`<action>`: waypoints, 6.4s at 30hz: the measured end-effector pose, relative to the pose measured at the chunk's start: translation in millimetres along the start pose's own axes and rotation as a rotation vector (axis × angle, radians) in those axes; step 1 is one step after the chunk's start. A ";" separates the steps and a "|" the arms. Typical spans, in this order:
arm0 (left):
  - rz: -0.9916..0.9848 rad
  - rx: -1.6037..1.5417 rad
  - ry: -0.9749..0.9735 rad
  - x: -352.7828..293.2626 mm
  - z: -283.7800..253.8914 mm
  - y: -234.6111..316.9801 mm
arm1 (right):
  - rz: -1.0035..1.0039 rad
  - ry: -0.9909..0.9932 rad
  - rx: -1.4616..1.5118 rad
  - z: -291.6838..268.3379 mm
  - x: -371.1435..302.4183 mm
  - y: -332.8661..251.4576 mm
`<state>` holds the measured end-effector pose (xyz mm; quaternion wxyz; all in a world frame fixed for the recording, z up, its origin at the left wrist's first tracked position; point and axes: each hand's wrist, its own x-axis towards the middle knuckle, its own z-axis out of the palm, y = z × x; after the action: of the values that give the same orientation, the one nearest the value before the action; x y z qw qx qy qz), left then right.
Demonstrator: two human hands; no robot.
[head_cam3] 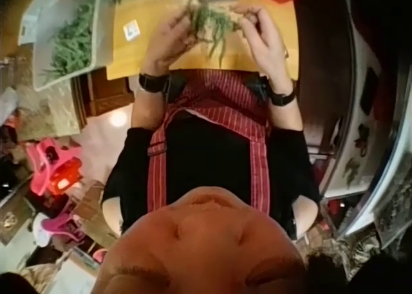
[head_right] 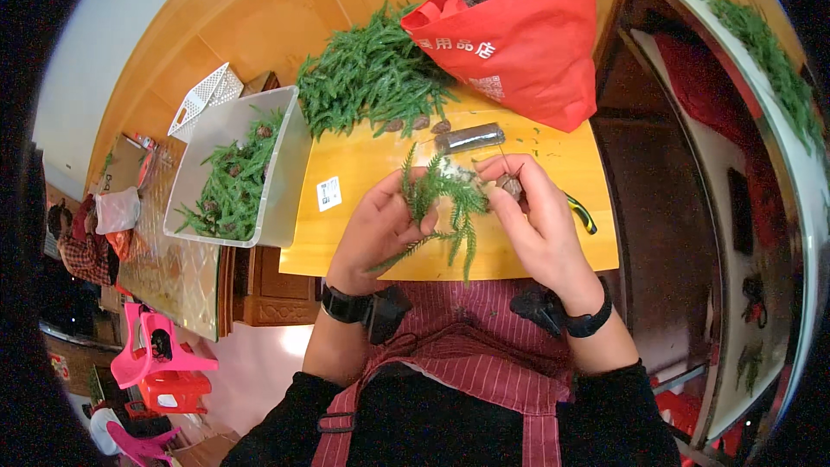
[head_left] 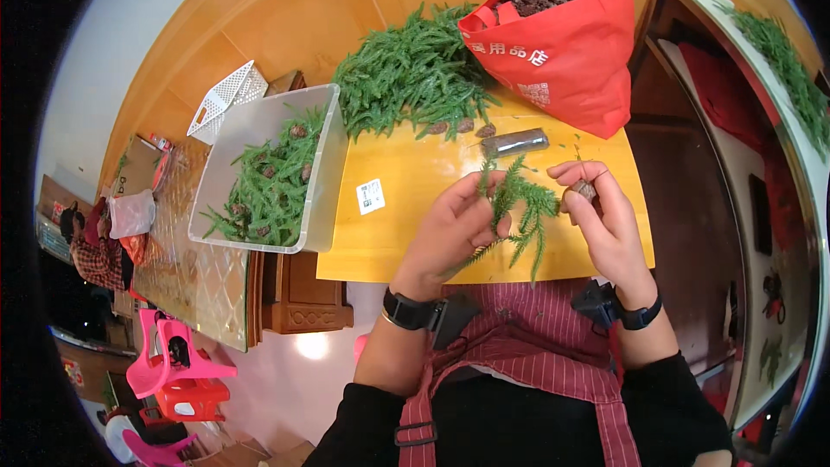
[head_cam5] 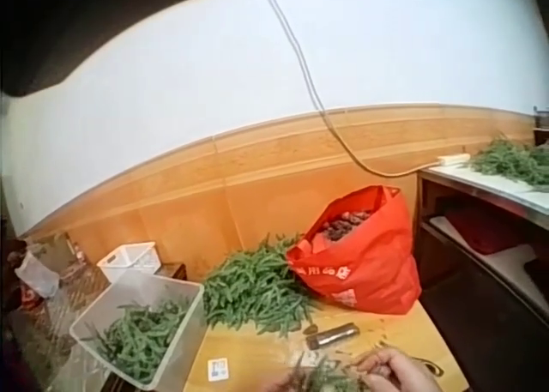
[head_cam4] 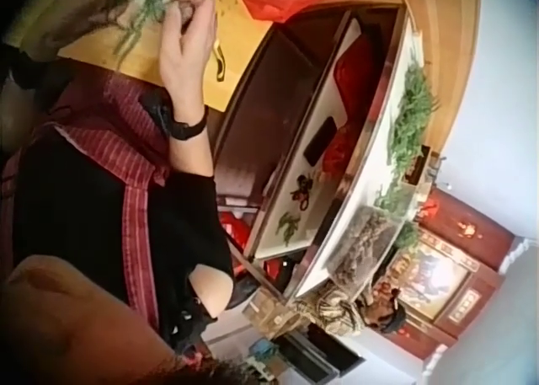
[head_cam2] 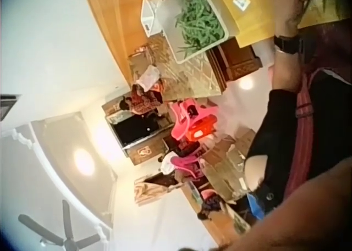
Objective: Trimming leafy green plants using pliers and processing small brown nuts or seed pods at a workstation.
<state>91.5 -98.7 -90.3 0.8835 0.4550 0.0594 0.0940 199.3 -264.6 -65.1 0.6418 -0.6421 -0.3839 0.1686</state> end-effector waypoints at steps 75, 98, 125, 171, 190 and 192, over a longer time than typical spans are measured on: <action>0.434 0.320 0.145 5.9 37.9 -15.4 | -0.238 0.067 -0.408 6.2 -12.2 -16.2; 0.423 0.294 0.183 4.9 35.4 -18.1 | -0.283 0.082 -0.414 9.6 -10.5 -11.8; 0.618 0.447 0.079 4.4 35.7 -17.2 | -0.347 0.216 -0.259 13.7 -11.8 -4.0; 0.809 0.958 -0.242 -23.3 34.4 18.1 | -0.268 -0.582 -0.121 -21.4 30.9 -58.0; 0.875 1.060 -0.095 -27.0 39.0 18.3 | -0.409 -0.409 -0.296 -10.2 26.4 -65.1; 0.893 1.078 -0.085 -28.2 39.7 17.9 | -0.422 -0.368 -0.328 -7.7 22.8 -64.8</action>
<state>69.6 -126.3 -52.2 0.4131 0.8138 -0.1296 0.3877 201.7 -261.4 3.9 0.4704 -0.6020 -0.6402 0.0808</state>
